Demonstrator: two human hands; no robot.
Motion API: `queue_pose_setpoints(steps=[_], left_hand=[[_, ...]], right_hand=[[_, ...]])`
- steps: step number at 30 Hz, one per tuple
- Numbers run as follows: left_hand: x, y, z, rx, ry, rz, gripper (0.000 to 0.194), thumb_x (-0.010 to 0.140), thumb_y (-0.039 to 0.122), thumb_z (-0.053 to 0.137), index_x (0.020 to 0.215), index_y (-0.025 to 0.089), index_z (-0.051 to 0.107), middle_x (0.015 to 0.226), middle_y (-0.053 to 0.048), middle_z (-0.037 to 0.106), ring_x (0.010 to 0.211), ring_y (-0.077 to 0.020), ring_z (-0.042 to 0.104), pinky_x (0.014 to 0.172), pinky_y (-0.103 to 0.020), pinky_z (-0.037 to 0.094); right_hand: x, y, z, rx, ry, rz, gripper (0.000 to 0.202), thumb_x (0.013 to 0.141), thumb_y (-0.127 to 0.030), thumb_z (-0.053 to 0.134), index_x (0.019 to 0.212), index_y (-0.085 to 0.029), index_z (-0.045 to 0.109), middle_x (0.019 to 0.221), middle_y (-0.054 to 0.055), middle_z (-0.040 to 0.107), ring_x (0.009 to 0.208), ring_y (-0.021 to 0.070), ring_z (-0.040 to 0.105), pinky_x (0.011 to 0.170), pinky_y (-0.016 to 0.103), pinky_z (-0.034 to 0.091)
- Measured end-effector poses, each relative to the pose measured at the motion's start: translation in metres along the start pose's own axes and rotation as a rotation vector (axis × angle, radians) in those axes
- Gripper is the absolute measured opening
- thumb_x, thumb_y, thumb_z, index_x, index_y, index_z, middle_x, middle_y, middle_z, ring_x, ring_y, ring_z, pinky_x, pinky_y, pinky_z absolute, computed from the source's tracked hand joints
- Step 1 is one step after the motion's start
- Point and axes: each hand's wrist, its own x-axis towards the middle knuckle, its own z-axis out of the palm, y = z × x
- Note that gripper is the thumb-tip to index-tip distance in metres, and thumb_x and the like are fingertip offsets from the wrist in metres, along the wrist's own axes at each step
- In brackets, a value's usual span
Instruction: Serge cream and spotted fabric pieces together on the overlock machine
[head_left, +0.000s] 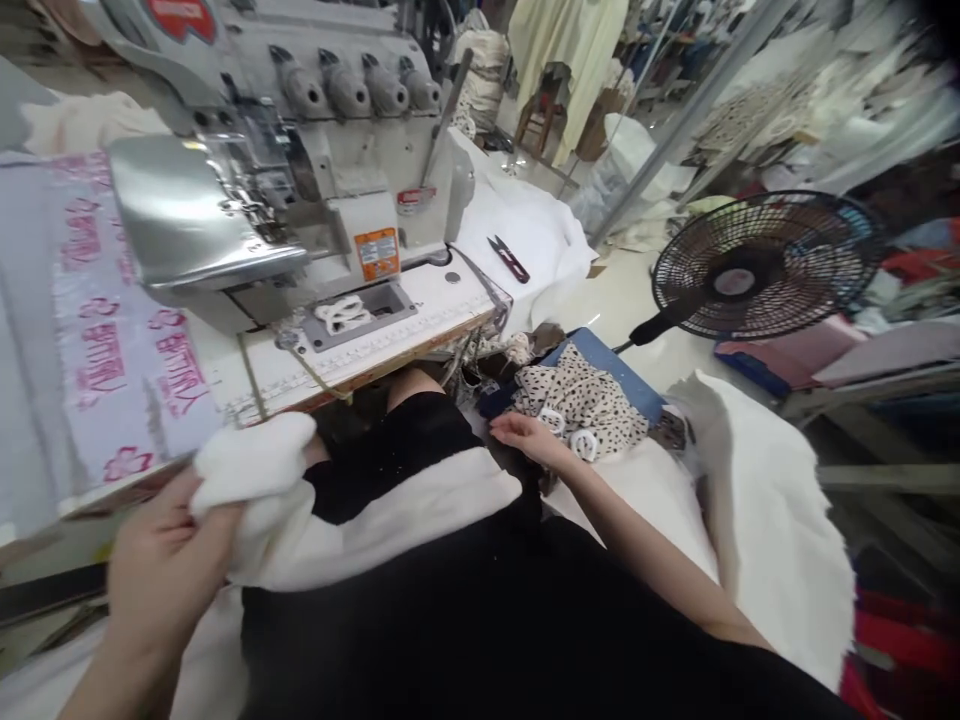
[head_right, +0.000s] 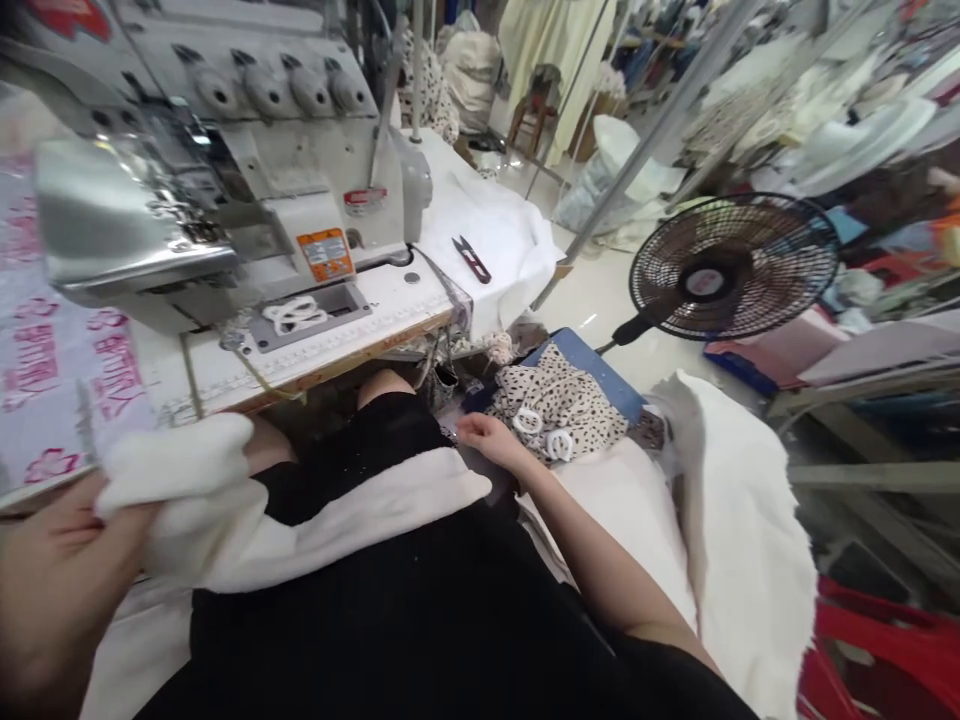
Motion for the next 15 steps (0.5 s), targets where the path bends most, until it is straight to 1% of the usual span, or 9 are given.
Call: queue_pose_setpoints(steps=[1, 3, 4, 5, 7, 9, 11, 13, 15], left_hand=[[0.001, 0.003, 0.011, 0.030, -0.127, 0.035, 0.048, 0.071, 0.053, 0.054, 0.111, 0.025, 0.056, 0.104, 0.002, 0.061, 0.101, -0.0287, 0.053, 0.093, -0.044, 0.039], [0.002, 0.011, 0.036, 0.074, -0.377, 0.128, 0.069, 0.066, 0.056, 0.058, 0.124, 0.022, 0.047, 0.113, -0.005, 0.058, 0.105, -0.0327, 0.051, 0.093, -0.045, 0.040], [0.002, 0.014, 0.049, 0.089, -0.453, 0.186, 0.078, 0.065, 0.057, 0.059, 0.131, 0.019, 0.040, 0.122, -0.009, 0.053, 0.111, -0.0340, 0.047, 0.095, -0.045, 0.038], [0.001, 0.017, 0.062, 0.097, -0.491, 0.247, 0.082, 0.067, 0.057, 0.058, 0.135, 0.017, 0.033, 0.130, -0.012, 0.046, 0.117, -0.0341, 0.043, 0.097, -0.046, 0.036], [-0.002, 0.021, 0.084, 0.090, -0.569, 0.354, 0.075, 0.072, 0.054, 0.054, 0.134, 0.017, 0.034, 0.136, -0.012, 0.038, 0.123, -0.0317, 0.036, 0.102, -0.045, 0.030], [-0.007, 0.025, 0.103, 0.060, -0.724, 0.394, 0.061, 0.076, 0.050, 0.052, 0.129, 0.021, 0.042, 0.134, -0.009, 0.042, 0.123, -0.0282, 0.038, 0.103, -0.042, 0.029], [-0.012, 0.032, 0.122, 0.005, -0.877, 0.387, 0.054, 0.076, 0.048, 0.054, 0.124, 0.024, 0.047, 0.131, -0.007, 0.046, 0.123, -0.0265, 0.039, 0.103, -0.040, 0.030], [-0.018, 0.042, 0.139, -0.072, -0.950, 0.355, 0.059, 0.073, 0.046, 0.059, 0.126, 0.024, 0.046, 0.133, -0.007, 0.044, 0.122, -0.0268, 0.039, 0.102, -0.039, 0.031], [-0.022, 0.055, 0.152, -0.145, -1.013, 0.303, 0.064, 0.069, 0.044, 0.064, 0.126, 0.020, 0.046, 0.128, -0.009, 0.048, 0.115, -0.0279, 0.046, 0.097, -0.038, 0.036]], right_hand=[[-0.015, 0.017, -0.007, -0.009, 0.018, 0.021, 0.020, 0.069, -0.025, 0.063, 0.088, -0.020, 0.061, 0.085, 0.007, 0.061, 0.079, 0.0186, 0.059, 0.070, 0.033, 0.046], [-0.043, 0.044, -0.011, -0.027, 0.028, 0.049, 0.027, 0.062, -0.019, 0.068, 0.089, -0.020, 0.062, 0.087, 0.007, 0.060, 0.080, 0.0189, 0.058, 0.066, 0.031, 0.044], [-0.054, 0.053, -0.010, -0.036, 0.022, 0.056, 0.030, 0.061, -0.017, 0.068, 0.089, -0.020, 0.062, 0.087, 0.007, 0.060, 0.078, 0.0184, 0.057, 0.063, 0.029, 0.043], [-0.062, 0.059, -0.007, -0.045, 0.013, 0.059, 0.028, 0.061, -0.017, 0.068, 0.089, -0.018, 0.062, 0.084, 0.006, 0.059, 0.073, 0.0171, 0.056, 0.060, 0.028, 0.042], [-0.070, 0.064, -0.002, -0.063, -0.010, 0.049, 0.018, 0.069, -0.021, 0.063, 0.085, -0.015, 0.061, 0.072, 0.002, 0.055, 0.062, 0.0131, 0.052, 0.054, 0.026, 0.039], [-0.065, 0.056, 0.000, -0.087, -0.032, 0.012, 0.011, 0.076, -0.025, 0.059, 0.077, -0.014, 0.057, 0.065, -0.001, 0.050, 0.056, 0.0101, 0.047, 0.053, 0.024, 0.038], [-0.054, 0.038, -0.001, -0.121, -0.048, -0.051, 0.012, 0.076, -0.024, 0.058, 0.071, -0.014, 0.053, 0.068, -0.001, 0.050, 0.062, 0.0098, 0.046, 0.060, 0.025, 0.040], [-0.042, 0.010, 0.000, -0.160, -0.075, -0.117, 0.010, 0.070, -0.019, 0.061, 0.068, -0.015, 0.052, 0.072, -0.001, 0.050, 0.068, 0.0104, 0.046, 0.067, 0.025, 0.038], [-0.031, -0.021, 0.004, -0.200, -0.131, -0.162, 0.014, 0.064, -0.016, 0.065, 0.066, -0.016, 0.051, 0.064, -0.005, 0.046, 0.062, 0.0090, 0.042, 0.064, 0.023, 0.035]])
